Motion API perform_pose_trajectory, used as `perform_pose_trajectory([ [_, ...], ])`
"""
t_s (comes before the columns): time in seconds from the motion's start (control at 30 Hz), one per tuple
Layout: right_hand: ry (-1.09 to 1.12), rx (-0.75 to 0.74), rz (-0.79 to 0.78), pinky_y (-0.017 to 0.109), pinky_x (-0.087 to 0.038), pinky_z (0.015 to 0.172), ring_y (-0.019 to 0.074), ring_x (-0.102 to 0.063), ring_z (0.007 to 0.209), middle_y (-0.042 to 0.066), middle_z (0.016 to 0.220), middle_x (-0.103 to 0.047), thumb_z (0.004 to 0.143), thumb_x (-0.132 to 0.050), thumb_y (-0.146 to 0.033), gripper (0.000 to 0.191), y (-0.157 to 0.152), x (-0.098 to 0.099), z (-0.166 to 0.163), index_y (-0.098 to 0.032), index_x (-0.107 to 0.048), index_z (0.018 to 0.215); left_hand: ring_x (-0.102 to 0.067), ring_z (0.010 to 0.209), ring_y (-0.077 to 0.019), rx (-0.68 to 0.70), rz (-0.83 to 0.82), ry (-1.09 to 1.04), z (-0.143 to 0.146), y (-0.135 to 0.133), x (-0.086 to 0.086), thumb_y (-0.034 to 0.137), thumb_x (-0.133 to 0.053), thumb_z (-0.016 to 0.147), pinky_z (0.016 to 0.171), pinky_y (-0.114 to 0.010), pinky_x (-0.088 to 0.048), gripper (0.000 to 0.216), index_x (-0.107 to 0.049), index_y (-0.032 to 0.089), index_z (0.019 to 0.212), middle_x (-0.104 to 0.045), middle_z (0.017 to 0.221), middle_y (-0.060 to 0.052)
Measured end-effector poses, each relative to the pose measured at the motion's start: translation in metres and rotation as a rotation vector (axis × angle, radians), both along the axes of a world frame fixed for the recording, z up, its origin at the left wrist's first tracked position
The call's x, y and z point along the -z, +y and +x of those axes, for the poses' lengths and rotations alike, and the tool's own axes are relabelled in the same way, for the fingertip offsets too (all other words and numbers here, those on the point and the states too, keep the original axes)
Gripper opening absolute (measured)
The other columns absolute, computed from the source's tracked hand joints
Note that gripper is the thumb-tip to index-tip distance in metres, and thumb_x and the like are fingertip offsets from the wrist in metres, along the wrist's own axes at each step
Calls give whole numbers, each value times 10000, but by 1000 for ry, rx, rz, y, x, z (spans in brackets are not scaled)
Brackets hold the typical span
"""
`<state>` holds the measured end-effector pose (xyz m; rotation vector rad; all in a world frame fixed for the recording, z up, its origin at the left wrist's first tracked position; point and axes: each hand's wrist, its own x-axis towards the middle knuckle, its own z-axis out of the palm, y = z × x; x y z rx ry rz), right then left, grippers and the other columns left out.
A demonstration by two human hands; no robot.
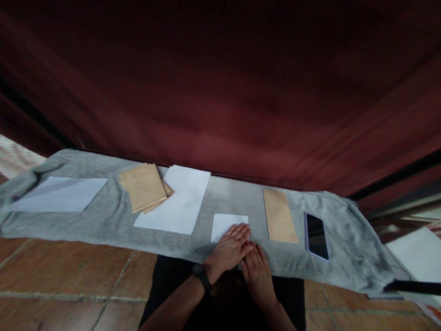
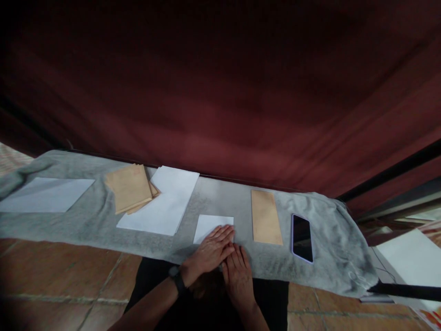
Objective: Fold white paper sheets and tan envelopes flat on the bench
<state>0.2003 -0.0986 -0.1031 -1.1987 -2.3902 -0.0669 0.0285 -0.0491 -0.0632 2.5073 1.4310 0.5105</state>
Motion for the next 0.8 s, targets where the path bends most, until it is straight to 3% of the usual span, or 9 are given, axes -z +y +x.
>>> perform_pose_trajectory([
  [0.4,-34,76,19,522,-311,1184,289,-437,1413,158,1423,-589,1009,-434,-203,412,-6,8,-1,-110,-545,1395,-244,1521,-218,-38,87,94,1,17,12,553,-316,1027,1259,-449,-125,637,-368,154,1521,-340,1616,-108],
  [0.57,-59,69,9,521,-306,1181,284,-415,1428,149,1479,-536,1021,-406,-200,411,-6,2,0,-127,-532,1405,-252,1518,-231,46,110,136,-5,5,8,624,-319,1001,1259,-429,-113,721,-364,126,1521,-348,1609,-133],
  [0.8,-37,12,-27,500,-297,1184,273,-441,1413,158,1481,-532,1038,-357,-224,431,-3,-2,13,-127,-518,1425,-259,1515,-231,189,169,189,-36,-27,-6,671,-394,961,1252,-387,-162,795,-321,140,1549,-362,1605,-119],
])
